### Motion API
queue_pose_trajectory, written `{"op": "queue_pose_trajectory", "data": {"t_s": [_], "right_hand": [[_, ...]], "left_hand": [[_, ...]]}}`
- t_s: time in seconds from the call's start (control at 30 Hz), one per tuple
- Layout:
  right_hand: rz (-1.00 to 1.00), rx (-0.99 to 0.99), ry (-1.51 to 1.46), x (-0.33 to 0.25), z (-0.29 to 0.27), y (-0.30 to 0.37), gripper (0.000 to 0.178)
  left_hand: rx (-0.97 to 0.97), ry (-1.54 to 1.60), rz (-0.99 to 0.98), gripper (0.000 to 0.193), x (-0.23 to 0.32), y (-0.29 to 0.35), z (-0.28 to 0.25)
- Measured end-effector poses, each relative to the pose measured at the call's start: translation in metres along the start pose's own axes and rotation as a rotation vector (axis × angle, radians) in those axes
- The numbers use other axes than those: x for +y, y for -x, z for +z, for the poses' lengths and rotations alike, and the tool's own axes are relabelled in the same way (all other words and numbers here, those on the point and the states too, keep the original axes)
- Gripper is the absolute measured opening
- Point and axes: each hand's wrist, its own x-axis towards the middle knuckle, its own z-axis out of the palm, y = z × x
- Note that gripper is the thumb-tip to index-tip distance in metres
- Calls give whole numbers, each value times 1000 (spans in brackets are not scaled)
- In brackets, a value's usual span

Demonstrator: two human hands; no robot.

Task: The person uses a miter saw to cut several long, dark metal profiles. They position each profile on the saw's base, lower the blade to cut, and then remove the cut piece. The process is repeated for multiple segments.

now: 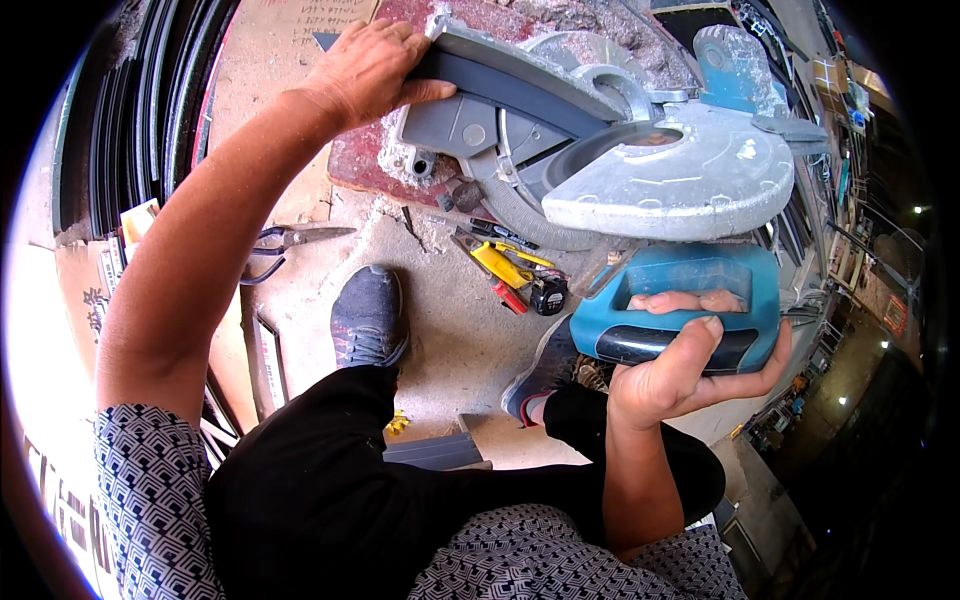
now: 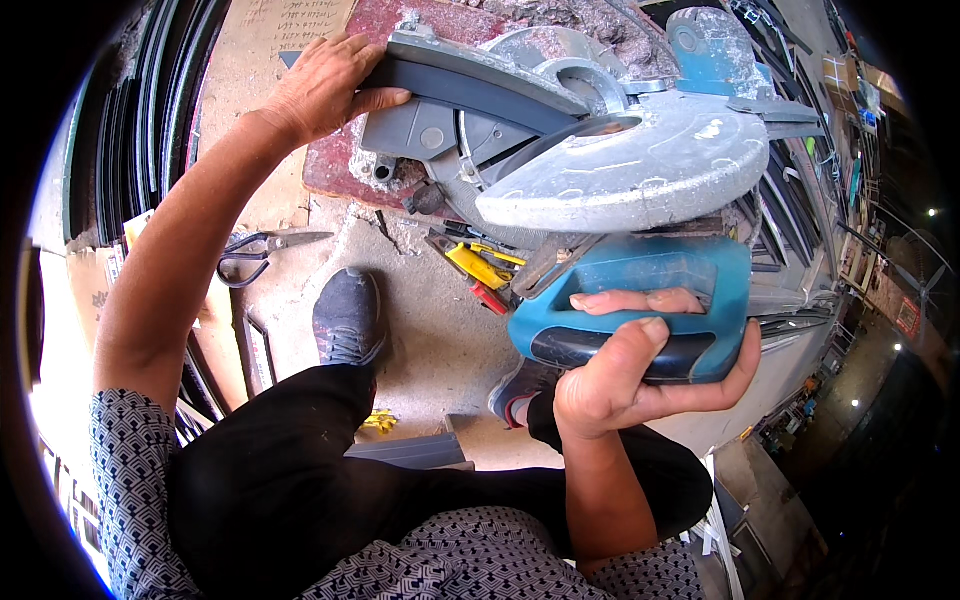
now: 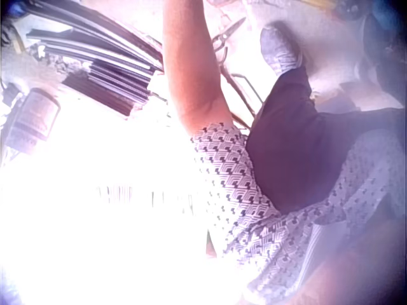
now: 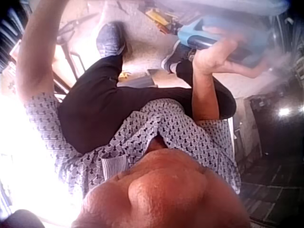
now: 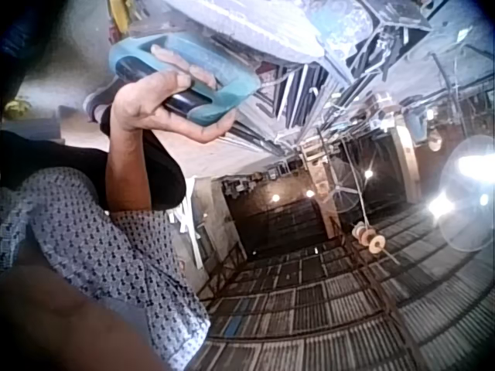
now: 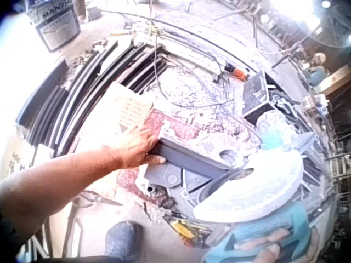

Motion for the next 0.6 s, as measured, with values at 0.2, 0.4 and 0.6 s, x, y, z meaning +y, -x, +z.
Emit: {"op": "queue_pose_trajectory", "data": {"t_s": [0.2,0.4,0.6], "right_hand": [[14,9,10,-2,1,0,75],[28,28,-12,-3,3,-1,75],[52,16,-5,-5,0,-3,75]], "left_hand": [[43,1,14,78,-1,0,5],[65,-3,22,78,-3,-1,7],[76,-12,16,78,-1,-2,9]]}}
